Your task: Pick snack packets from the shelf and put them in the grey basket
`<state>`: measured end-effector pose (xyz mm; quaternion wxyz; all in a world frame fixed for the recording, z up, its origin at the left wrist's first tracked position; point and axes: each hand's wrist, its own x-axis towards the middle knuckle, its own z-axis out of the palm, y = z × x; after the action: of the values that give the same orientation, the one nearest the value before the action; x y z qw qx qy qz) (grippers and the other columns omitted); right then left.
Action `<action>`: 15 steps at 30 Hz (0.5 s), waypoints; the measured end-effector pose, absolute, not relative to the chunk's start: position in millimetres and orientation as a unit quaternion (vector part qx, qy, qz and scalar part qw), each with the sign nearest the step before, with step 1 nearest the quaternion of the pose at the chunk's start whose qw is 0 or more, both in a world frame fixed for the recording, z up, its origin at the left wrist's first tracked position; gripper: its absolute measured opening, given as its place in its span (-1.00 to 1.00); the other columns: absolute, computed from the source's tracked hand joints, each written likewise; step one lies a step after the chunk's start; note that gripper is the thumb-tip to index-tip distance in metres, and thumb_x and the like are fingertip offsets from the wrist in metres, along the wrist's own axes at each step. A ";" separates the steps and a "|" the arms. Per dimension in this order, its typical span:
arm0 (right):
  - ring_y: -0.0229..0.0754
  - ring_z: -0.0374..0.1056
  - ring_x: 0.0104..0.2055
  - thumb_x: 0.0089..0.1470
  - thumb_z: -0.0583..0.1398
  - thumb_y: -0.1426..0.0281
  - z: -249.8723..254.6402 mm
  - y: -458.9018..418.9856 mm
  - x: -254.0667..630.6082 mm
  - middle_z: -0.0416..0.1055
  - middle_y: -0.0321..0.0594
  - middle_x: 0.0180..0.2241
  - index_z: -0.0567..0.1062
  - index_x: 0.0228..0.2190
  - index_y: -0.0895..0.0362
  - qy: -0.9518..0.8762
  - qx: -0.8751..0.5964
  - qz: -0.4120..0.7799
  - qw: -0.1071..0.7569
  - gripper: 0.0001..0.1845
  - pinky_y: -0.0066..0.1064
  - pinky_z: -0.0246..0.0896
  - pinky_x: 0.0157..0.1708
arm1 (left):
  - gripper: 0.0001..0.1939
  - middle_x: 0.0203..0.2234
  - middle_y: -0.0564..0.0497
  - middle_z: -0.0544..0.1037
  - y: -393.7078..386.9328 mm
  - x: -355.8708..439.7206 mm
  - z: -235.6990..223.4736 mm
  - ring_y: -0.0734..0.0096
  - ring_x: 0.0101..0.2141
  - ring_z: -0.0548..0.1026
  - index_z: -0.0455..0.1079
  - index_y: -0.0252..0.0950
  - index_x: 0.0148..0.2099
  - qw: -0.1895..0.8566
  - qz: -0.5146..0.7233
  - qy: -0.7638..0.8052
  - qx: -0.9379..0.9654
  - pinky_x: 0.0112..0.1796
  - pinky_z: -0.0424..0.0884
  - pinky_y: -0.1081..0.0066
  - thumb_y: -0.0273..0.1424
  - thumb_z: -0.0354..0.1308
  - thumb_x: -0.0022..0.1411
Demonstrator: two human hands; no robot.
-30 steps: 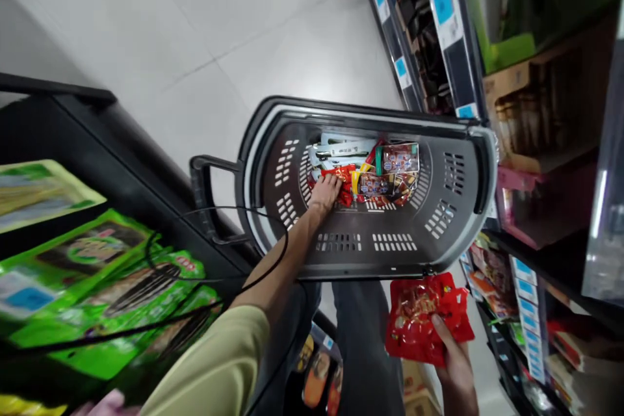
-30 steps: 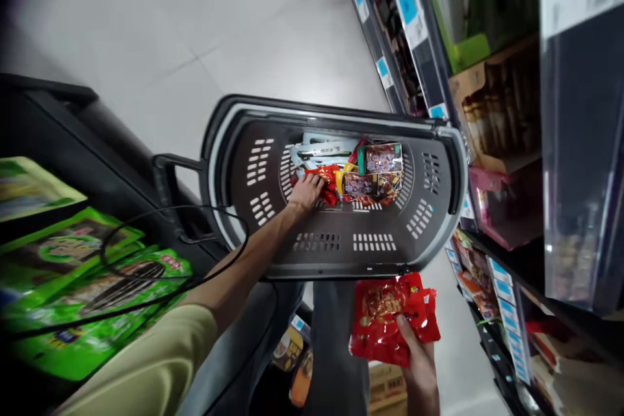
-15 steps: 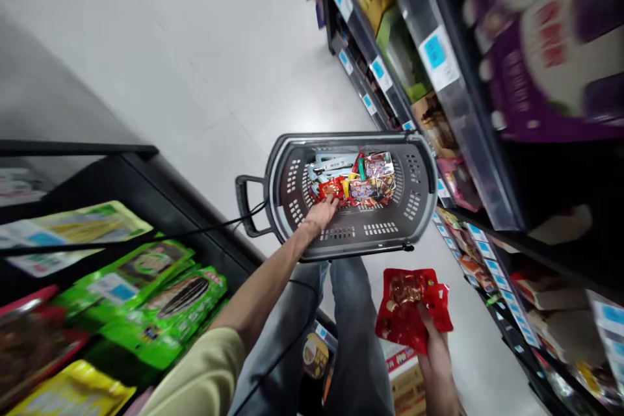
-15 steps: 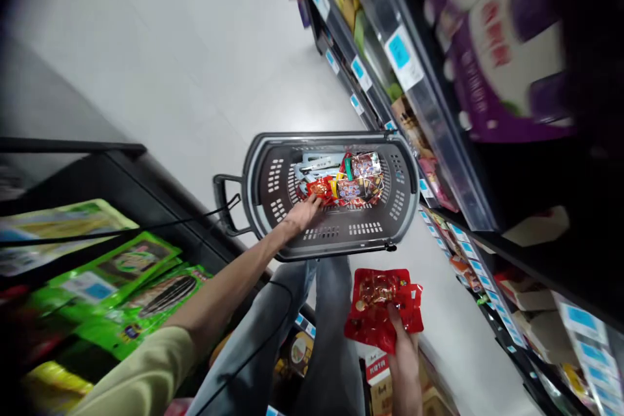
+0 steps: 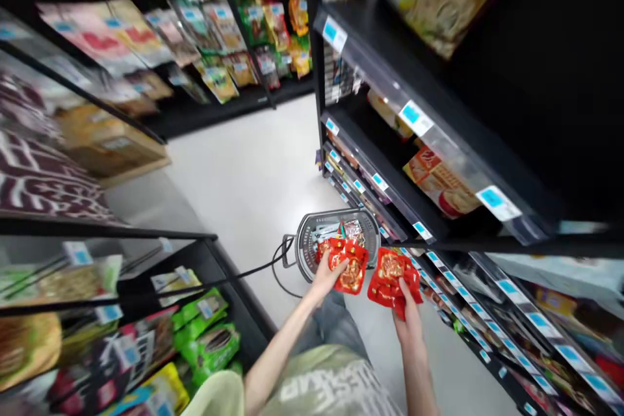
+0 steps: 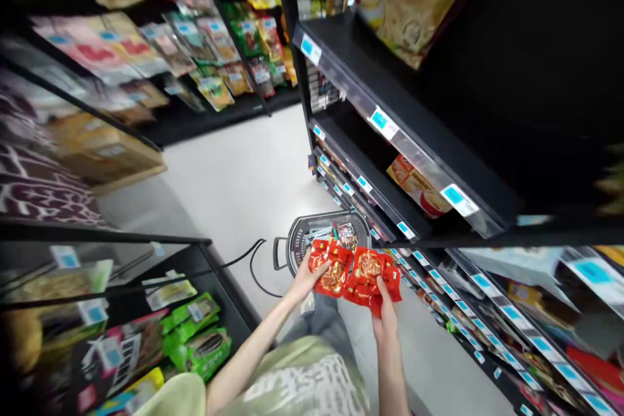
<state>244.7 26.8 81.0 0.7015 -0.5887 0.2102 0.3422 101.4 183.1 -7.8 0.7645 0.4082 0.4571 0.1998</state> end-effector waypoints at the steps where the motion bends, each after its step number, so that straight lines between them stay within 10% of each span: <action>1: -0.01 0.57 0.03 -0.19 0.52 0.32 98.1 21.9 242.2 0.64 -0.25 -0.03 0.54 0.04 0.00 0.201 -0.583 0.337 0.712 -0.30 -0.22 0.58 -0.02 | -0.31 0.05 -0.21 0.60 174.9 99.5 18.5 0.09 0.01 0.61 0.30 -0.26 0.20 0.764 0.212 0.449 0.412 0.07 0.49 0.14 -0.12 0.42 0.12; 15: 0.14 0.62 -0.10 -0.29 0.56 0.36 217.8 -135.0 148.0 0.67 -0.12 -0.14 0.59 -0.15 0.09 0.112 -0.517 0.379 0.759 -0.41 -0.02 0.56 -0.02 | -0.40 -0.07 -0.17 0.67 49.2 81.0 191.7 0.13 -0.16 0.65 0.47 -0.30 0.01 0.792 0.227 0.340 0.453 -0.07 0.54 0.21 -0.20 0.53 -0.04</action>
<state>148.0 -135.0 217.8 0.7590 -0.5174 0.1115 0.3792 81.0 49.2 191.7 0.7925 0.4525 0.3404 0.2265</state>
